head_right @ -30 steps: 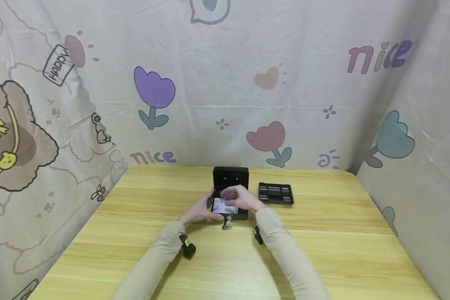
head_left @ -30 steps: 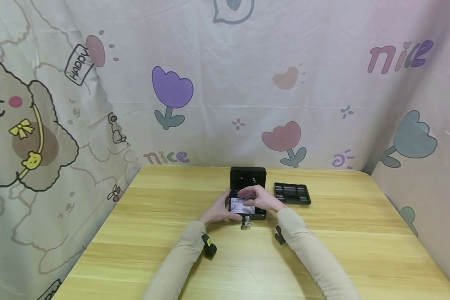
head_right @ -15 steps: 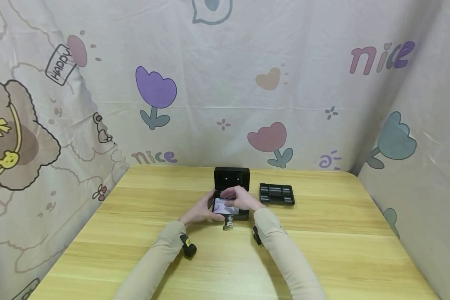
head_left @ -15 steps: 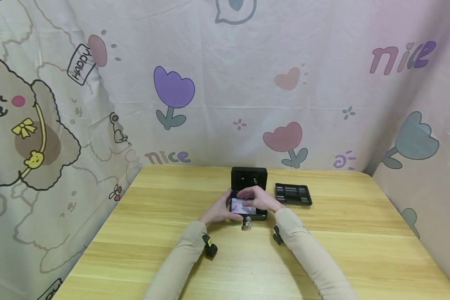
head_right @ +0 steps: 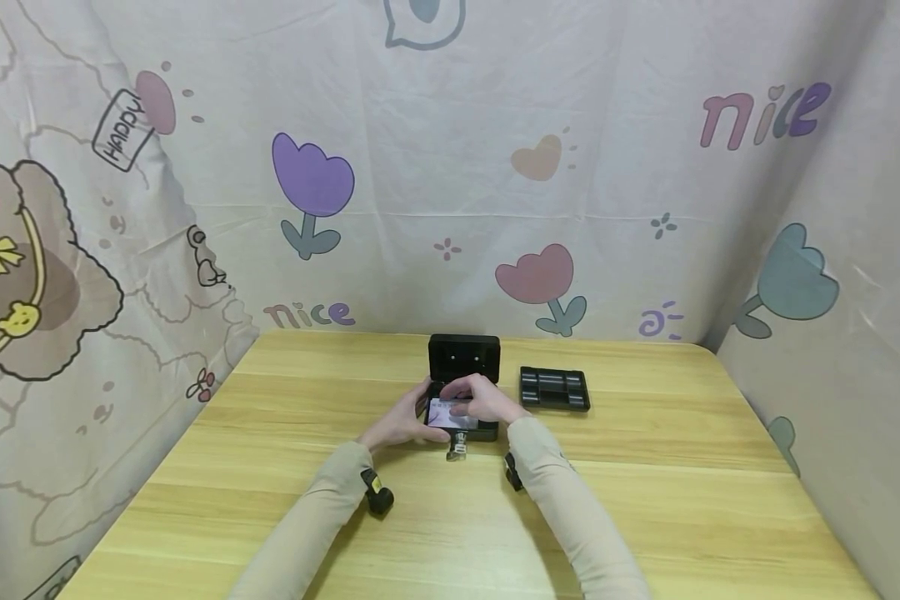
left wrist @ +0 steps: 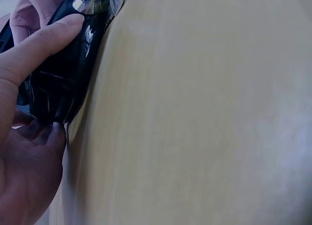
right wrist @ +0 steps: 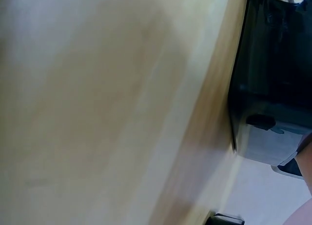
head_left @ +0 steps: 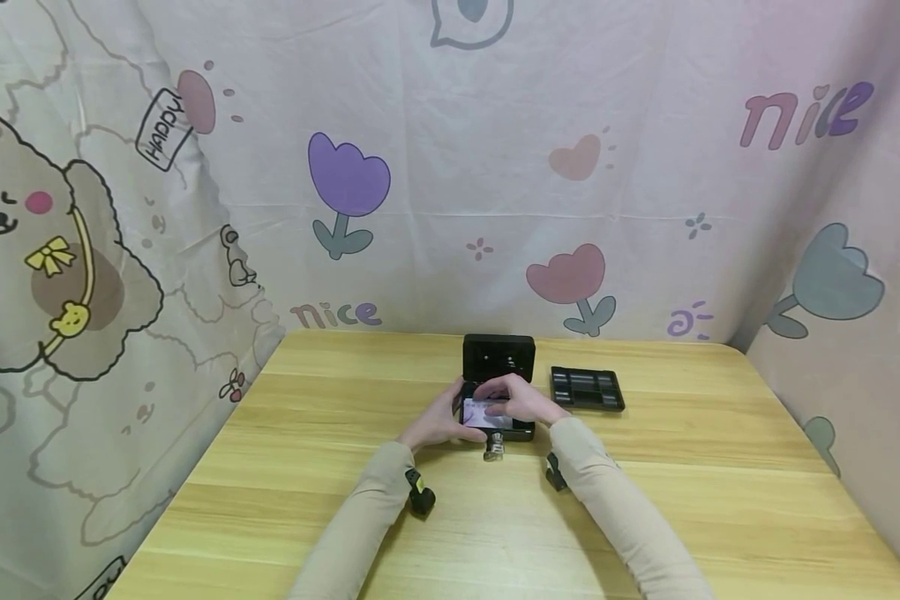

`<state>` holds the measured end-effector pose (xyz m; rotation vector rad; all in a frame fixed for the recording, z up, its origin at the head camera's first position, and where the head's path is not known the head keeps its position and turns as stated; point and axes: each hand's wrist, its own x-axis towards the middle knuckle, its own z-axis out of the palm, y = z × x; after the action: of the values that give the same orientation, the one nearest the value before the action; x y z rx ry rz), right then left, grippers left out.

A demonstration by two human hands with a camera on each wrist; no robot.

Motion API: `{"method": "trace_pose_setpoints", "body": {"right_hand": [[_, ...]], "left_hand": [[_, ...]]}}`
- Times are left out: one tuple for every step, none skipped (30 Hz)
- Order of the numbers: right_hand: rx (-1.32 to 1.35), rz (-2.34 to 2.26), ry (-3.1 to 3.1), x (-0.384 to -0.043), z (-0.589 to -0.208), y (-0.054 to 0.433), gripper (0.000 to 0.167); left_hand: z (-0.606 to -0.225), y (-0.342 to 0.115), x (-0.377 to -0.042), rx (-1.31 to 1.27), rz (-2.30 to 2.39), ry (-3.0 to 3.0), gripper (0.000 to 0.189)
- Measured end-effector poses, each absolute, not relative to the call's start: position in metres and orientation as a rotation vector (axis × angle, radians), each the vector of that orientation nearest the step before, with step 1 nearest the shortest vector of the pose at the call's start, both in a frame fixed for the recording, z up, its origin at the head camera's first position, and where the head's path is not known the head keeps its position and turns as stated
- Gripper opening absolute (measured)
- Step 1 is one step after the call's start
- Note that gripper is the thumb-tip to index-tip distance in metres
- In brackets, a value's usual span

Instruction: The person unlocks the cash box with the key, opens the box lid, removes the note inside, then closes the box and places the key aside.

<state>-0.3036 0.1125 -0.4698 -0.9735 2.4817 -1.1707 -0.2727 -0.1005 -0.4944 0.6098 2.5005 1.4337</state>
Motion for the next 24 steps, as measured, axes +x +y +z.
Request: {"method": "trace_pose_setpoints", "body": {"right_hand": [[-0.973, -1.173, 2.483, -0.304, -0.470, 0.113, 0.032], [-0.972, -1.176, 2.484, -0.304, -0.470, 0.113, 0.031], [-0.974, -1.179, 2.486, -0.304, -0.470, 0.113, 0.031], [-0.975, -1.183, 2.486, -0.304, -0.470, 0.113, 0.031], [-0.976, -1.189, 2.486, -0.304, -0.470, 0.113, 0.031], [-0.978, -1.193, 2.488, -0.304, -0.470, 0.113, 0.030], [-0.977, -1.200, 2.489, -0.304, -0.470, 0.113, 0.030], [-0.973, -1.209, 2.490, -0.304, -0.470, 0.113, 0.029], [-0.969, -1.217, 2.490, -0.304, -0.470, 0.113, 0.029], [-0.964, -1.233, 2.487, -0.304, -0.470, 0.113, 0.029], [-0.955, -1.247, 2.486, -0.304, -0.470, 0.113, 0.028], [-0.948, -1.263, 2.482, -0.304, -0.471, 0.113, 0.028], [-0.943, -1.285, 2.474, -0.301, -0.467, 0.112, 0.028], [-0.944, -1.305, 2.465, -0.297, -0.462, 0.112, 0.027], [-0.941, -1.323, 2.455, -0.294, -0.458, 0.112, 0.027], [-0.938, -1.343, 2.441, -0.293, -0.456, 0.111, 0.027], [-0.937, -1.357, 2.434, -0.292, -0.455, 0.111, 0.027], [-0.940, -1.369, 2.428, -0.292, -0.455, 0.111, 0.028], [-0.941, -1.376, 2.426, -0.292, -0.455, 0.111, 0.028], [-0.939, -1.379, 2.428, -0.295, -0.459, 0.111, 0.028], [-0.932, -1.379, 2.434, -0.299, -0.464, 0.112, 0.028], [-0.928, -1.383, 2.438, -0.303, -0.468, 0.113, 0.029], [-0.925, -1.384, 2.444, -0.305, -0.471, 0.113, 0.029], [-0.918, -1.387, 2.446, -0.306, -0.472, 0.114, 0.029]], "left_hand": [[-0.494, -0.100, -0.272, 0.608, 1.435, 2.500, 0.120], [-0.494, -0.100, -0.272, 0.612, 1.439, 2.499, 0.120], [-0.494, -0.100, -0.272, 0.617, 1.445, 2.497, 0.120], [-0.494, -0.100, -0.272, 0.624, 1.453, 2.496, 0.119], [-0.494, -0.100, -0.272, 0.631, 1.462, 2.492, 0.119], [-0.493, -0.100, -0.272, 0.633, 1.463, 2.494, 0.118], [-0.493, -0.100, -0.272, 0.636, 1.465, 2.496, 0.118], [-0.493, -0.100, -0.272, 0.636, 1.463, 2.498, 0.118], [-0.493, -0.100, -0.272, 0.636, 1.461, 2.500, 0.118], [-0.493, -0.100, -0.272, 0.637, 1.461, 2.502, 0.118], [-0.493, -0.100, -0.272, 0.640, 1.461, 2.503, 0.118], [-0.493, -0.100, -0.272, 0.639, 1.457, 2.506, 0.118], [-0.493, -0.100, -0.272, 0.640, 1.454, 2.507, 0.118], [-0.493, -0.100, -0.272, 0.643, 1.454, 2.507, 0.117], [-0.493, -0.100, -0.272, 0.649, 1.460, 2.502, 0.117], [-0.493, -0.100, -0.272, 0.652, 1.464, 2.499, 0.117], [-0.493, -0.100, -0.272, 0.654, 1.464, 2.497, 0.116], [-0.493, -0.100, -0.272, 0.655, 1.464, 2.496, 0.116], [-0.494, -0.100, -0.273, 0.661, 1.470, 2.493, 0.116], [-0.494, -0.100, -0.273, 0.664, 1.475, 2.488, 0.115], [-0.494, -0.100, -0.273, 0.661, 1.474, 2.487, 0.115], [-0.494, -0.100, -0.273, 0.658, 1.472, 2.489, 0.116], [-0.494, -0.100, -0.273, 0.655, 1.470, 2.490, 0.116], [-0.495, -0.100, -0.274, 0.652, 1.470, 2.489, 0.116]]}}
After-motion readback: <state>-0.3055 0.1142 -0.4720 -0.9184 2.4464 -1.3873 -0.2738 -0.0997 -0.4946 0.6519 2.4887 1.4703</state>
